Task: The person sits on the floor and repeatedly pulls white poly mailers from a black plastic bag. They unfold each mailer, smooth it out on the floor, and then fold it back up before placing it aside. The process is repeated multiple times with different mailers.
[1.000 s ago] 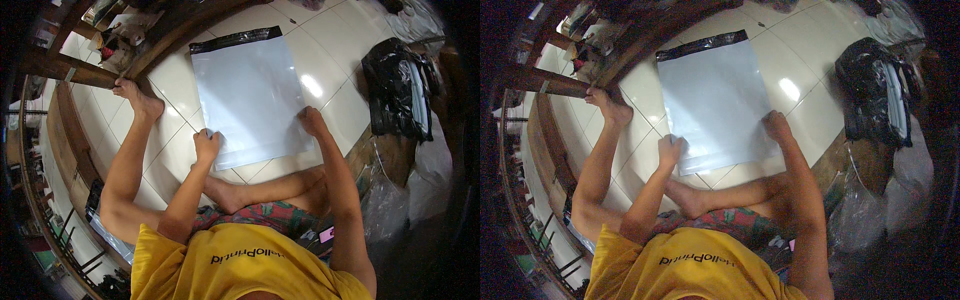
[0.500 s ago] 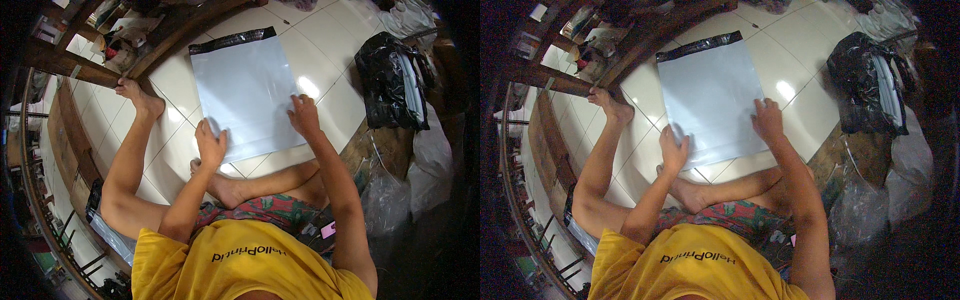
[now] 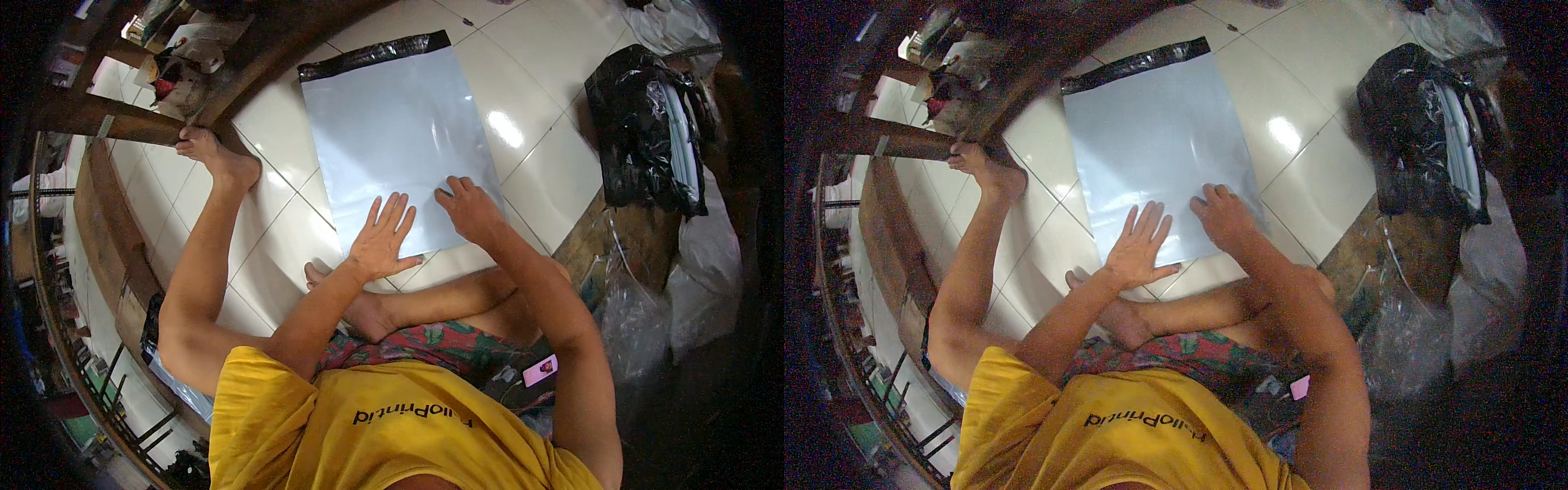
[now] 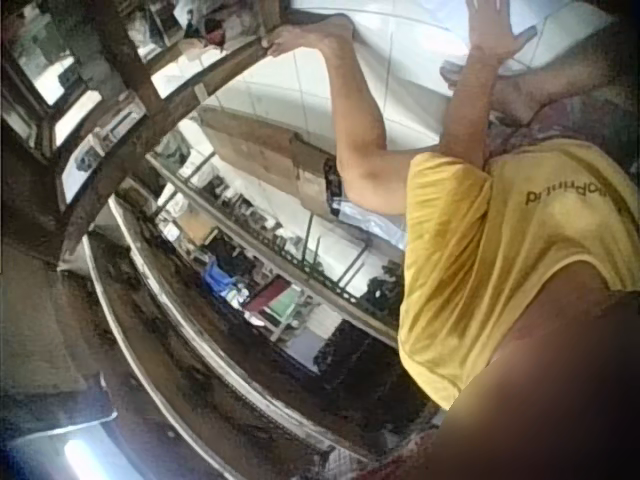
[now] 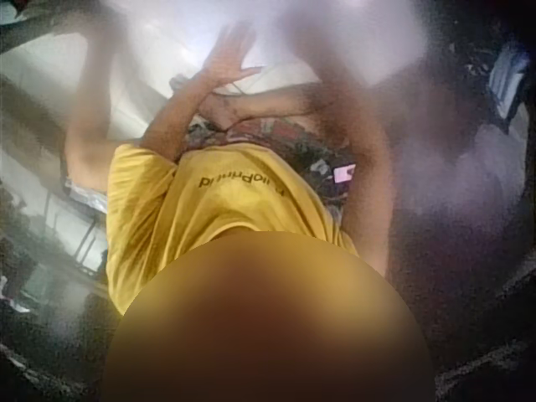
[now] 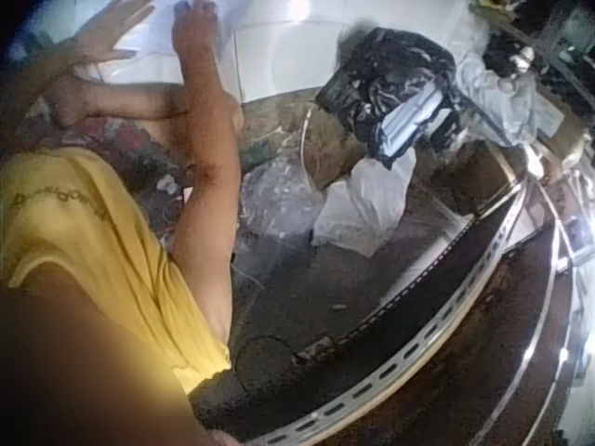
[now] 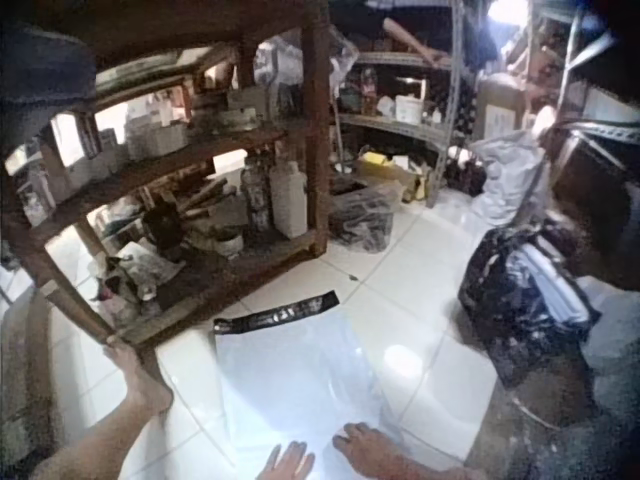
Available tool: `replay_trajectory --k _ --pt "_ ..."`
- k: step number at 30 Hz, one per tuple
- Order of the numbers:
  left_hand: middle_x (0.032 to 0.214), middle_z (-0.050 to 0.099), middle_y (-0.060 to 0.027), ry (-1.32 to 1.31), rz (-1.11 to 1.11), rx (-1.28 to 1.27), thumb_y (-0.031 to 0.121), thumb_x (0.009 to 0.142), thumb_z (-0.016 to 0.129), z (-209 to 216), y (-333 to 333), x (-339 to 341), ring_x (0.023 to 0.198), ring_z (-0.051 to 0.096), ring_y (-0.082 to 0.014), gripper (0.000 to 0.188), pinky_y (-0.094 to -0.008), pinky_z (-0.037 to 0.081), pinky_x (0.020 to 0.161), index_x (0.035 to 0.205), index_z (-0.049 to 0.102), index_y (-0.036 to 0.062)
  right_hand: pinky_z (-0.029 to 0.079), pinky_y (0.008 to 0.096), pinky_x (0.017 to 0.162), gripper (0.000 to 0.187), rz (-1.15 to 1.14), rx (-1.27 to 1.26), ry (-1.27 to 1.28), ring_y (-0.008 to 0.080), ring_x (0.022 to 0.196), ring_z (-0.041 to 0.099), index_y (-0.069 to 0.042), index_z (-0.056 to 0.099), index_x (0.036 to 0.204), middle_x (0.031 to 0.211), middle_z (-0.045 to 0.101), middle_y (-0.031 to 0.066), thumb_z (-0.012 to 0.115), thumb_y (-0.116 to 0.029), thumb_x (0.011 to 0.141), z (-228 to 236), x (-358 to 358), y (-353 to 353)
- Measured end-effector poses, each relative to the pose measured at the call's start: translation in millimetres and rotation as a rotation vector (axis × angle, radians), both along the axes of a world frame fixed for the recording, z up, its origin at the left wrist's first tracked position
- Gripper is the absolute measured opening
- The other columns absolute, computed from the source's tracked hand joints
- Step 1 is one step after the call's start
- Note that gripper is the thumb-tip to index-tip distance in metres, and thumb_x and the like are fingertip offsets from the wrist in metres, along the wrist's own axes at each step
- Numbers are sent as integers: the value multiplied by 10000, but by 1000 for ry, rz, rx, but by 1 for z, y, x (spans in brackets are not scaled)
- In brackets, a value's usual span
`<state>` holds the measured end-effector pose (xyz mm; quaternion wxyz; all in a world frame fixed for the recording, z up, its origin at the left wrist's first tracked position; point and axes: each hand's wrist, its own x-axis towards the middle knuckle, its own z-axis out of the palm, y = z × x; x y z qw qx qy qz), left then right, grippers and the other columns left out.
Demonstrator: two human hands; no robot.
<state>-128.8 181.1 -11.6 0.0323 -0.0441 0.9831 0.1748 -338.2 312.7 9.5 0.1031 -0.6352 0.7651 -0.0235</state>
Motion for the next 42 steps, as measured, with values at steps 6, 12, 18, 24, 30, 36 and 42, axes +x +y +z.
replay_trajectory --k 6,12,18,24,30,36,42 --pt "1587 229 -297 -88 -11 -48 659 873 569 -8 -2 -4 1514 122 -437 979 -592 49 1229 1519 314 -31 424 519 1034 485 -187 -9 -160 399 1228 510 -21 578 1282 1311 531 225 681 -198 843 0 20 -17" --pt "1630 194 -232 -172 -6 -29 720 897 442 -11 -1 -7 1523 74 -429 944 -571 14 1237 1550 325 50 214 527 1203 699 58 -235 -216 389 1431 332 52 467 1393 1491 426 233 632 -395 883 -29 80 -50" --pt "1613 209 -255 -210 3 7 677 883 529 -21 -4 -6 1514 106 -440 945 -581 67 1230 1545 310 39 173 519 1223 773 161 -107 -238 347 1488 266 35 414 1464 1570 353 200 552 -509 933 -34 59 -42" --pt "1581 253 -294 -116 21 30 650 851 607 -13 -4 -5 1485 210 -456 991 -596 144 1210 1493 329 -53 166 529 1231 854 77 49 -196 352 1501 252 39 361 1492 1586 324 210 627 -508 892 -28 1 -7" --pt "1582 273 -275 -101 36 55 667 828 617 -14 -6 -4 1489 226 -425 1029 -555 162 1219 1500 318 -53 189 545 1224 866 83 -33 -55 366 1496 268 48 371 1478 1583 323 233 658 -501 873 -29 -59 32" --pt "1598 281 -235 -139 144 -6 684 853 581 -6 -11 9 1498 227 -386 1007 -514 173 1230 1511 334 -36 172 540 1229 866 84 3 -20 359 1506 242 47 350 1490 1600 290 225 629 -511 890 -32 -58 32" --pt "1601 275 -235 -114 248 -28 660 874 573 -8 -15 28 1500 220 -394 979 -517 172 1230 1512 329 -42 151 538 1234 873 60 51 -30 370 1506 228 47 317 1506 1607 271 222 615 -508 902 -32 -57 31"
